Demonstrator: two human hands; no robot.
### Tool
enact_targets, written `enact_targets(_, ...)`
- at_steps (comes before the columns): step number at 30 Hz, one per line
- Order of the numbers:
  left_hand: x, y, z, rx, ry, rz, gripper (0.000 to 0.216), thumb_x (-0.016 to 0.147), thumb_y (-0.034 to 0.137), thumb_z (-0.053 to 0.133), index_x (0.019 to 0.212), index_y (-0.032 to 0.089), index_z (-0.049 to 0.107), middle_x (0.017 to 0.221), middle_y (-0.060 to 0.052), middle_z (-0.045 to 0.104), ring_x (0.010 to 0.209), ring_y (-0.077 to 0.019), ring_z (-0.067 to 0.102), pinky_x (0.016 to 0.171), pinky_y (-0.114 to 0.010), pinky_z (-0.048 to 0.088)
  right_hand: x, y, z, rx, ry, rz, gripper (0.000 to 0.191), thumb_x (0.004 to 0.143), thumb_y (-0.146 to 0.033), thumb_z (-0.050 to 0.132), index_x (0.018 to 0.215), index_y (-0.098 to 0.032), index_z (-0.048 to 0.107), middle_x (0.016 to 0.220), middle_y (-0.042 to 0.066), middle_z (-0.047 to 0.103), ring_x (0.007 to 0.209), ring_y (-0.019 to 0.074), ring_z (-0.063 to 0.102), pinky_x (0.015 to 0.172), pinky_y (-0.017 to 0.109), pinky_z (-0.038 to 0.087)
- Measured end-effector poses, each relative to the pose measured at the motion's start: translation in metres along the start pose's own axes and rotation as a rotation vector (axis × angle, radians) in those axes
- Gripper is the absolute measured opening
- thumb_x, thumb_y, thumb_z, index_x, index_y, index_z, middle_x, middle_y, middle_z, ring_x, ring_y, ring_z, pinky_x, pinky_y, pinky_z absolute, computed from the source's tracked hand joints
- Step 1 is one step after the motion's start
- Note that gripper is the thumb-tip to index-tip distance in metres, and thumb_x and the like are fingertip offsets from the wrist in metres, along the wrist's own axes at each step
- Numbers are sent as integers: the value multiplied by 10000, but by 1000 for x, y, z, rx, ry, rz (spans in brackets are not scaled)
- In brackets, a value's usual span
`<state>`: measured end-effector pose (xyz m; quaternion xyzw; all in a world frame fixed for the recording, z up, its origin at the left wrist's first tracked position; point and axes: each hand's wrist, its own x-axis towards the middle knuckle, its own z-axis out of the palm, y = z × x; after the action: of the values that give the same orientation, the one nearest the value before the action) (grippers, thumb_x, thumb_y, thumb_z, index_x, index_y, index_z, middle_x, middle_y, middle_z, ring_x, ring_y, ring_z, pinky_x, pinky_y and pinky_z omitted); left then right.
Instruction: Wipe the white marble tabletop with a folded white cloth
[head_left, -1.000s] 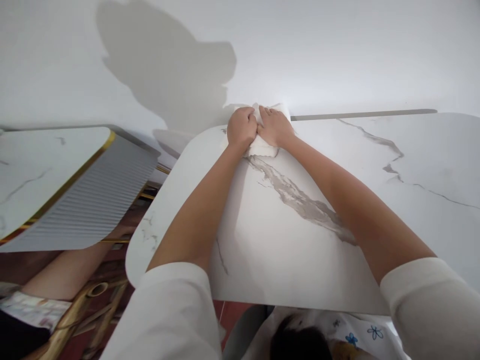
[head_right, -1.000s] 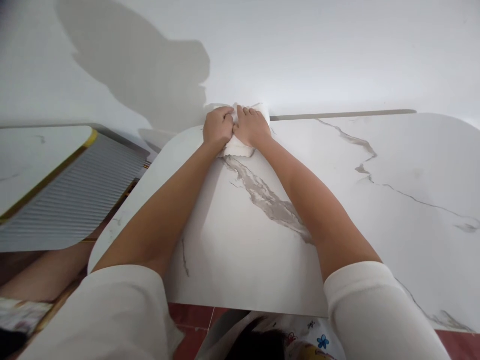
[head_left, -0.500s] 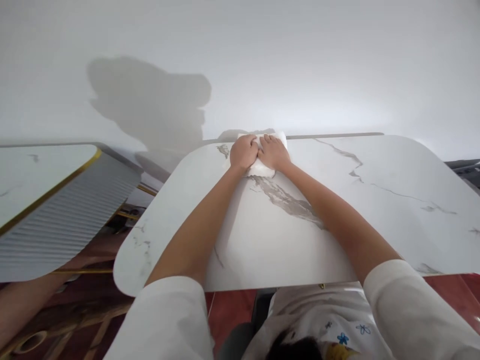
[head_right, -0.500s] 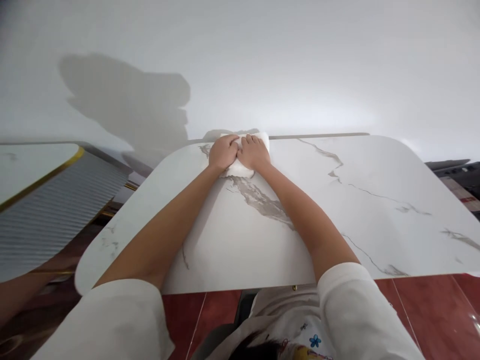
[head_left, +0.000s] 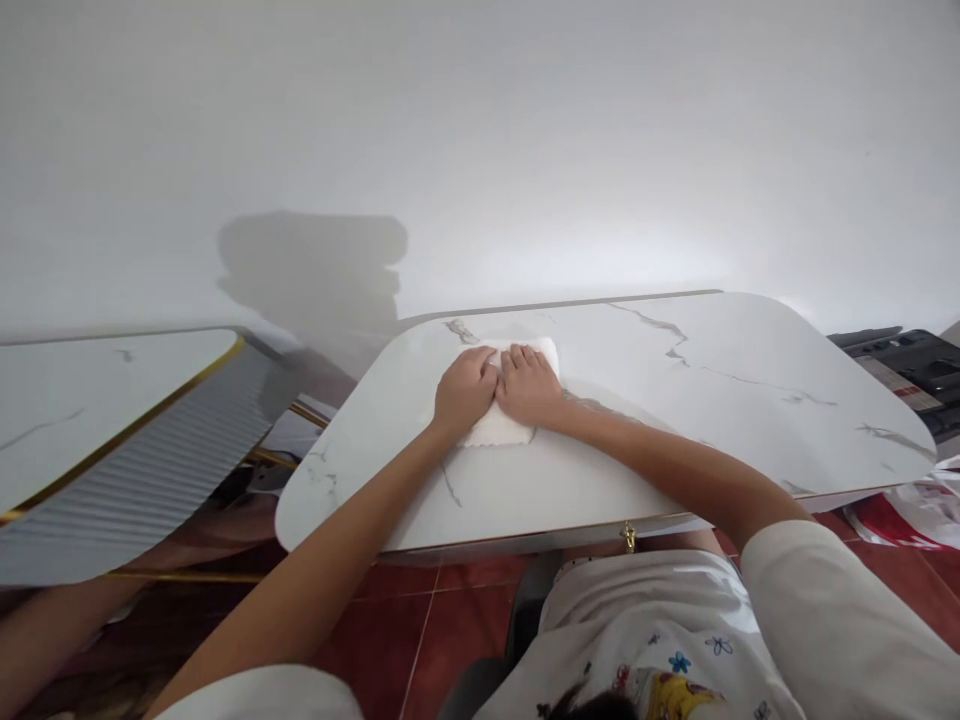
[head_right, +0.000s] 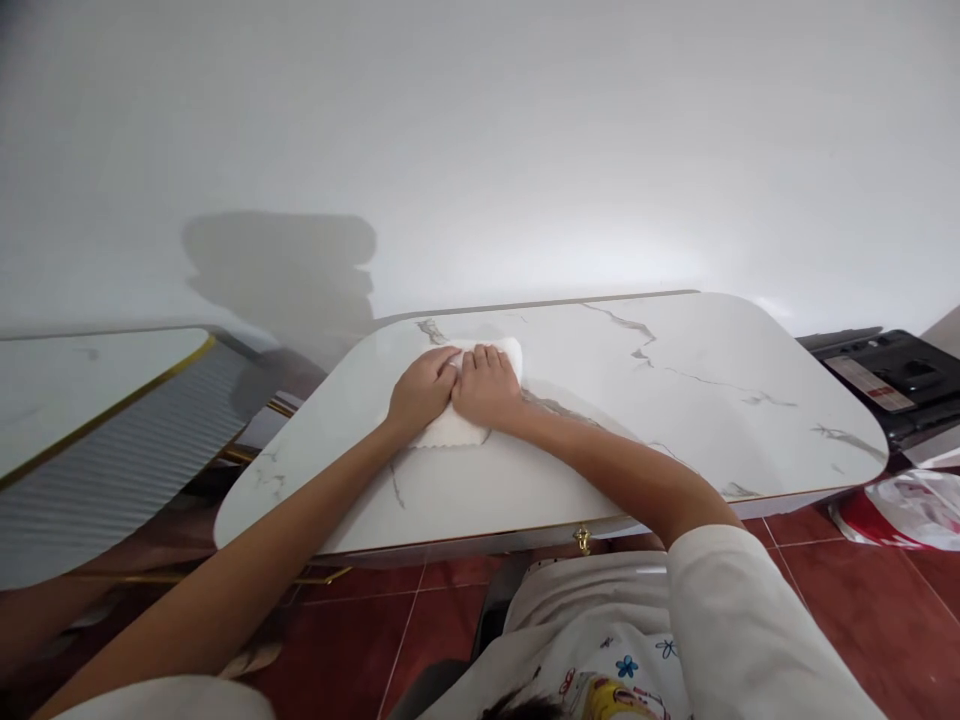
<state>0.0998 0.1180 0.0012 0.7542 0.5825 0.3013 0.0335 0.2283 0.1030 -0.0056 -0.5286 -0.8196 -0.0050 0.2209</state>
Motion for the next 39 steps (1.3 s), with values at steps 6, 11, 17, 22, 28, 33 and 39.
enact_targets(6, -45, 5, -22, 30, -1, 39, 475, 864, 262, 305, 1182, 106, 622, 1277, -140, 631, 1224, -267, 557, 1097, -396, 409, -40, -36, -9, 24, 21, 9, 542, 968, -259, 401, 1416, 45, 434, 1493, 250, 422, 1400, 355, 375, 1172, 469, 258)
enact_targets(11, -78, 13, -36, 111, -34, 15, 494, 873, 273, 291, 1207, 95, 608, 1319, -150, 612, 1283, -274, 523, 1125, -426, 392, -68, -53, -20, 54, -13, -25, 551, 950, -248, 420, 1416, 45, 428, 1497, 251, 415, 1400, 358, 370, 1168, 480, 268)
enact_targets(17, -106, 26, -36, 161, -40, 16, 483, 913, 294, 269, 1218, 110, 596, 1324, -144, 616, 1296, -272, 512, 1137, -459, 376, -98, -55, -32, 81, -35, -78, 555, 930, -228, 428, 1410, 49, 436, 1493, 265, 411, 1408, 345, 361, 1189, 468, 239)
enact_targets(22, -101, 42, -28, 166, -42, 45, 430, 917, 269, 289, 1187, 133, 596, 1309, -148, 614, 1283, -269, 512, 1115, -461, 392, -100, -37, -36, 65, -34, -109, 554, 916, -232, 430, 1405, 28, 456, 1478, 245, 443, 1390, 339, 383, 1175, 469, 268)
enact_targets(28, -57, 47, -13, 138, -44, -8, 398, 895, 245, 322, 1154, 131, 601, 1262, -147, 623, 1222, -283, 534, 1077, -432, 416, -61, -3, -26, 23, -12, -133, 515, 928, -214, 400, 1378, 21, 488, 1449, 235, 481, 1357, 324, 416, 1164, 454, 268)
enact_targets(33, -9, 34, 5, 88, -48, -45, 381, 894, 263, 346, 1142, 149, 611, 1234, -134, 642, 1201, -282, 551, 1060, -414, 419, -14, 25, -16, 35, -64, -103, 495, 947, -226, 384, 1378, -4, 487, 1455, 222, 477, 1351, 308, 418, 1138, 446, 291)
enact_targets(39, 52, 13, 28, 76, -19, -49, 384, 894, 289, 363, 1128, 163, 641, 1246, -136, 653, 1191, -306, 563, 1034, -430, 427, 42, 55, -7, 46, -90, -93, 484, 964, -245, 388, 1382, -22, 485, 1461, 192, 478, 1363, 283, 404, 1144, 396, 271)
